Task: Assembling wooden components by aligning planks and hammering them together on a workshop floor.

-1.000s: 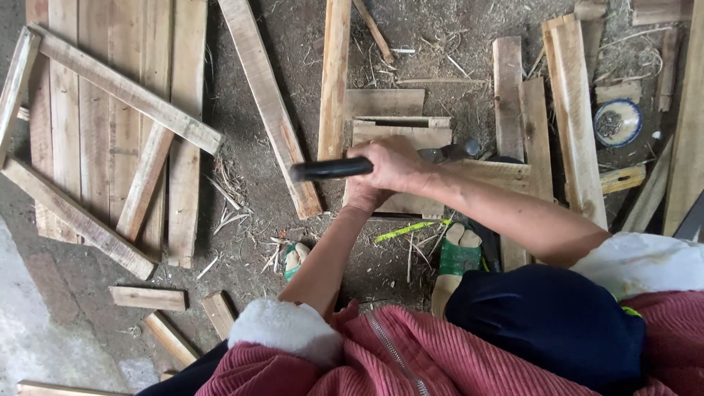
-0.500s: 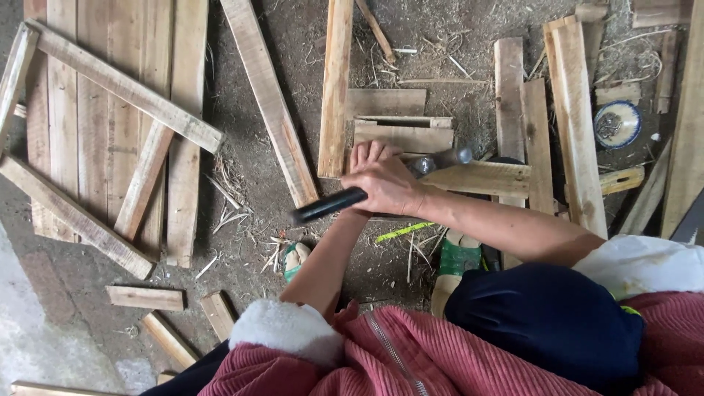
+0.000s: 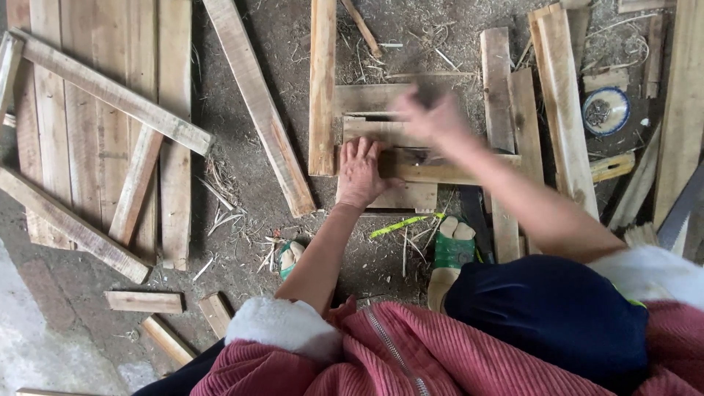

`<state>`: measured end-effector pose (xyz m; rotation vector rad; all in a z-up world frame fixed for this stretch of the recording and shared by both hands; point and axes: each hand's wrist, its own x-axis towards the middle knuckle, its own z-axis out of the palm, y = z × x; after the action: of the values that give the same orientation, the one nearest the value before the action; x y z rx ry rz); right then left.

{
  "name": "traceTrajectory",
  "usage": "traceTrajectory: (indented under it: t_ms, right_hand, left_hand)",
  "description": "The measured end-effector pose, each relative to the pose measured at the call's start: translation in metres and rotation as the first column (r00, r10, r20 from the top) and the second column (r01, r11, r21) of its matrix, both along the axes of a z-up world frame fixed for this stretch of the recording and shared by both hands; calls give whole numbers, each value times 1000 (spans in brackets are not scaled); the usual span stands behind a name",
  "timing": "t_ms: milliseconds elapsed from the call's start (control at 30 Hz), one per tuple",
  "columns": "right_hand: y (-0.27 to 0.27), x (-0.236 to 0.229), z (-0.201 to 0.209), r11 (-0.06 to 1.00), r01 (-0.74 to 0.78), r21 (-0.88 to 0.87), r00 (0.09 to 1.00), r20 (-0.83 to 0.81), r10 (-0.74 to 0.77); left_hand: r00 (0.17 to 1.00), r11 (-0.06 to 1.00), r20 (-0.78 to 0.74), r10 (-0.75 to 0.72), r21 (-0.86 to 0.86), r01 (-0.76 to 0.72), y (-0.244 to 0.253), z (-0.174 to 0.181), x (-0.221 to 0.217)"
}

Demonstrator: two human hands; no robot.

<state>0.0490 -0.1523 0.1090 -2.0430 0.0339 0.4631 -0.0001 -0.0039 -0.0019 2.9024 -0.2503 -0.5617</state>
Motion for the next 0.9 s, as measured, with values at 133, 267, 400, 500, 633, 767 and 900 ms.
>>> traceTrajectory:
  t_ms: [133, 267, 400, 500, 633, 767, 900]
  right_hand:
    - [-43, 18, -46, 887, 152, 436, 957, 158, -242]
    - [-49, 14, -43, 841, 162, 516, 947, 159, -280]
    - [-50, 13, -50, 815, 223, 534, 934, 122, -335]
    - [-51, 13, -45, 786, 302, 539, 906, 95, -413]
    - [-34, 11, -28, 895, 138, 424, 963, 155, -222]
    - [12, -2, -30, 993, -118, 25, 981, 157, 113]
    - [-5, 6, -58, 968, -223, -112, 958, 157, 239]
  left_hand:
    - [1000, 986, 18, 3, -168, 0, 4, 2, 1]
    - [999, 967, 36, 33, -254, -23, 5, -1, -1]
    - [999, 963, 25, 38, -269, -30, 6, -3, 1]
    - [1000, 971, -6, 13, -238, -14, 5, 9, 2]
    - [999, 971, -32, 3, -238, -11, 6, 8, 1]
    - [993, 997, -97, -60, 40, 64, 1, 53, 4]
    - [989, 997, -137, -61, 40, 67, -1, 9, 6]
